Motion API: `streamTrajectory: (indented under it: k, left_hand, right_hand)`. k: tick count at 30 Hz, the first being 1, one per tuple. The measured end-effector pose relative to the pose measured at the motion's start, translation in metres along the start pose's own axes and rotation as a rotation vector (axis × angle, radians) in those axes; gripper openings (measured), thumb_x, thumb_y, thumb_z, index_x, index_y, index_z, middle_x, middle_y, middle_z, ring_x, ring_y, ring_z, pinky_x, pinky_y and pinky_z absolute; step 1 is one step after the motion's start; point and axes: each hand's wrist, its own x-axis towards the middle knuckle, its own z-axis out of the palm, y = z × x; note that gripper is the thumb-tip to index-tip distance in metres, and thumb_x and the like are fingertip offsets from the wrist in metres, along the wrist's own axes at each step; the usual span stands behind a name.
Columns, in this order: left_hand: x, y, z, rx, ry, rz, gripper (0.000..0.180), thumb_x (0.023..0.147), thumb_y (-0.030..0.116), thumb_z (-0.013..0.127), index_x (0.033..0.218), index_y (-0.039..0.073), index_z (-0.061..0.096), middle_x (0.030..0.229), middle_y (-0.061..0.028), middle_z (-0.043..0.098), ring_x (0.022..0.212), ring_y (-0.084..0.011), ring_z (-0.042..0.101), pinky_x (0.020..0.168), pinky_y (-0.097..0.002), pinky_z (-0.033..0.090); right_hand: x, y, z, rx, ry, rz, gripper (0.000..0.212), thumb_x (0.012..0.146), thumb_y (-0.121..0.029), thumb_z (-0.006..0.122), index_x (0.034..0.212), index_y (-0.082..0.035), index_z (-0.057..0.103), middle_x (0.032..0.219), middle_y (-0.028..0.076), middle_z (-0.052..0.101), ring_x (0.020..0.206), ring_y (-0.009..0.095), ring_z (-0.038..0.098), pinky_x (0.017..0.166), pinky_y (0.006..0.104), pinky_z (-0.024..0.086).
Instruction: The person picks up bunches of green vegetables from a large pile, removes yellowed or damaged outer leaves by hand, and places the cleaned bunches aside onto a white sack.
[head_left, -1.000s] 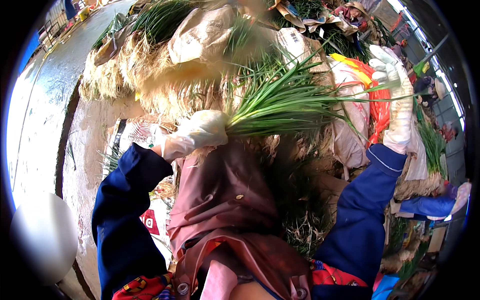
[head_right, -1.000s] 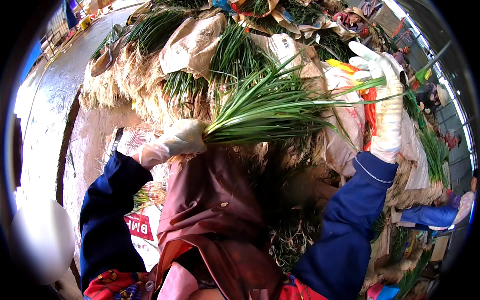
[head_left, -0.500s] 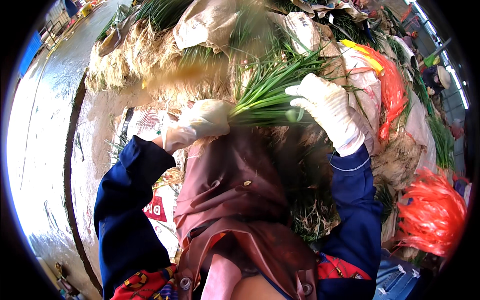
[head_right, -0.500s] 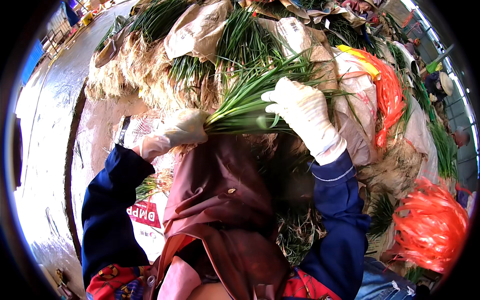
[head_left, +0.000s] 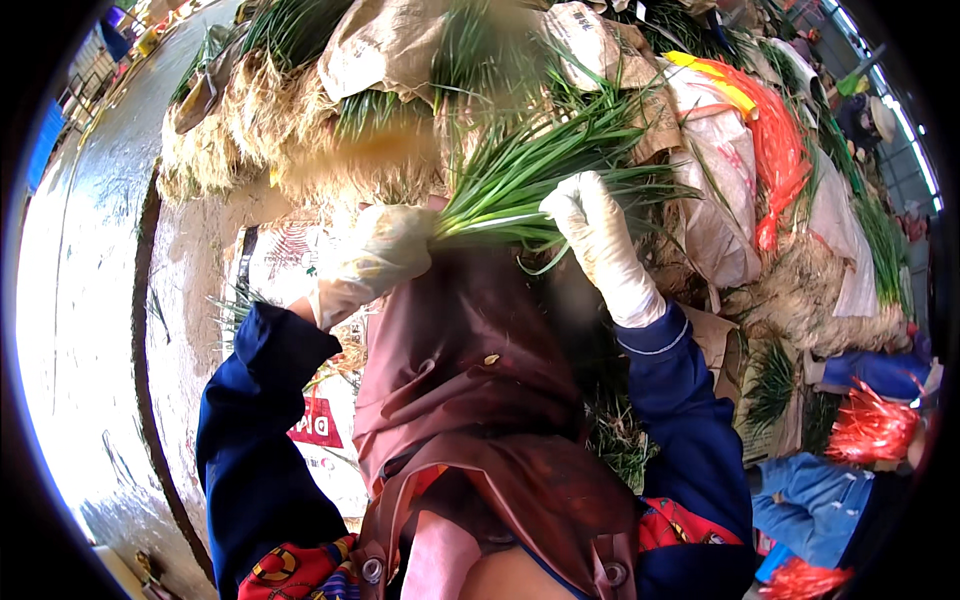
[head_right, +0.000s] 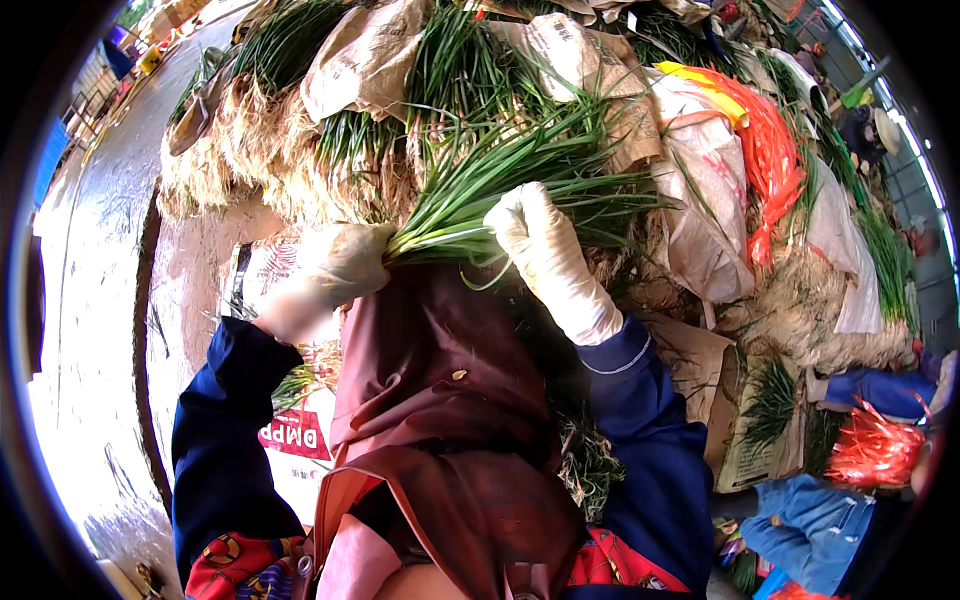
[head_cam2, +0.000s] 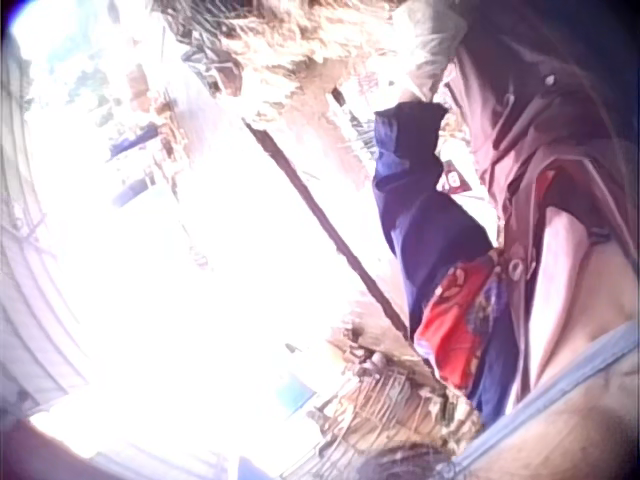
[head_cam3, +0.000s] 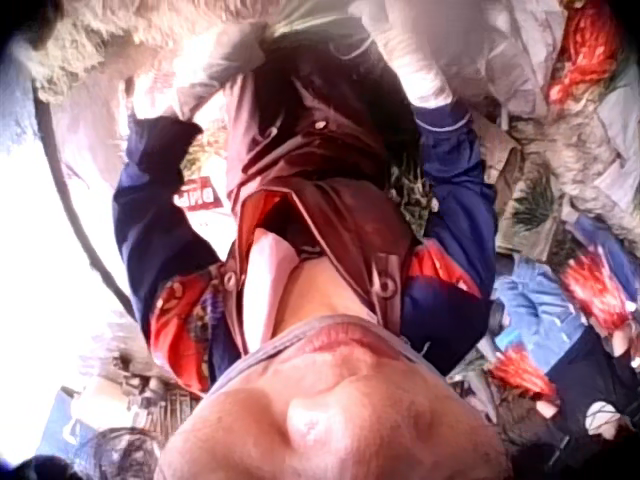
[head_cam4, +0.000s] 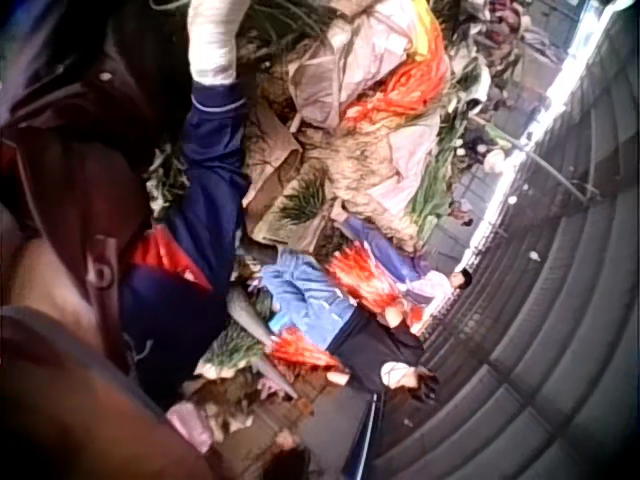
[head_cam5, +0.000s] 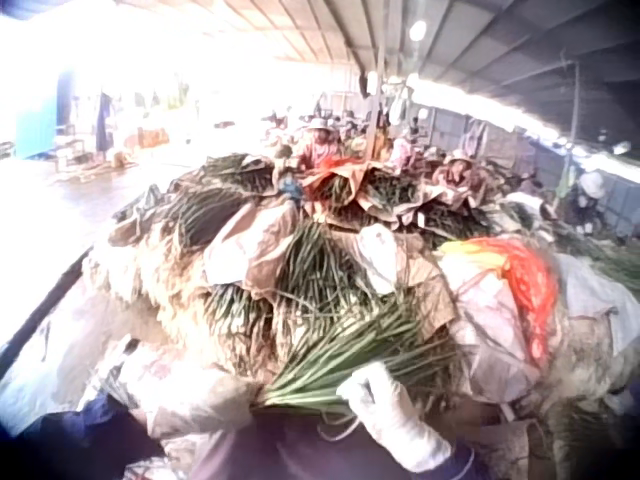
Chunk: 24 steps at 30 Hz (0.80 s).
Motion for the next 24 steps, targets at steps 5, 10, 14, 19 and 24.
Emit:
streamTrajectory:
  k: [5, 10, 14, 19, 24]
  left_hand:
    - [-0.035, -0.026, 0.015, 0.187, 0.198, -0.01, 0.022, 0.072, 0.01, 0.057, 0.094, 0.007, 0.056, 0.069, -0.0167, 0.059, 0.067, -0.0352, 0.059, 0.06, -0.0455, 0.046]
    - [-0.05, -0.024, 0.012, 0.24, 0.223, 0.029, 0.019, 0.076, 0.01, 0.054, 0.094, 0.008, 0.054, 0.067, -0.0164, 0.058, 0.065, -0.0358, 0.059, 0.056, -0.0462, 0.044]
    - [-0.055, -0.021, 0.016, 0.259, 0.2, 0.016, 0.02, 0.077, 0.012, 0.055, 0.095, 0.007, 0.052, 0.071, -0.0177, 0.059, 0.067, -0.0369, 0.059, 0.059, -0.0471, 0.045]
    - [-0.071, -0.024, 0.023, 0.445, 0.375, 0.127, 0.029, 0.077, 0.014, 0.055, 0.103, 0.005, 0.051, 0.069, -0.0147, 0.06, 0.063, -0.033, 0.06, 0.054, -0.0439, 0.045]
    - [-0.072, -0.011, 0.022, 0.587, 0.268, -0.002, 0.025, 0.074, 0.011, 0.055, 0.097, 0.0, 0.052, 0.065, -0.0143, 0.056, 0.065, -0.03, 0.057, 0.059, -0.0408, 0.043]
  right_hand:
    - [-0.034, -0.012, -0.082, 0.807, 0.322, 0.134, 0.019, 0.089, -0.028, 0.057, 0.091, -0.008, 0.057, 0.072, -0.002, 0.052, 0.056, 0.005, 0.044, 0.048, 0.0192, 0.035]
    - [-0.051, -0.051, -0.11, -0.072, 0.344, -0.046, 0.027, 0.085, -0.007, 0.059, 0.111, -0.001, 0.057, 0.108, 0.009, 0.061, 0.084, 0.009, 0.054, 0.07, 0.0199, 0.044]
    - [-0.029, -0.066, -0.07, -0.67, 0.01, -0.202, 0.038, 0.078, -0.012, 0.067, 0.116, -0.012, 0.059, 0.095, 0.001, 0.067, 0.063, 0.007, 0.057, 0.059, 0.0206, 0.047]
    - [0.014, -0.027, 0.003, -1.323, -0.267, -0.561, 0.035, 0.079, -0.041, 0.06, 0.108, -0.02, 0.062, 0.065, 0.0, 0.056, 0.056, 0.015, 0.059, 0.049, 0.0289, 0.047]
    - [0.016, -0.003, 0.032, 0.324, -0.302, -0.06, 0.026, 0.092, -0.033, 0.051, 0.083, -0.011, 0.06, 0.08, 0.003, 0.065, 0.064, 0.013, 0.059, 0.063, 0.0259, 0.049]
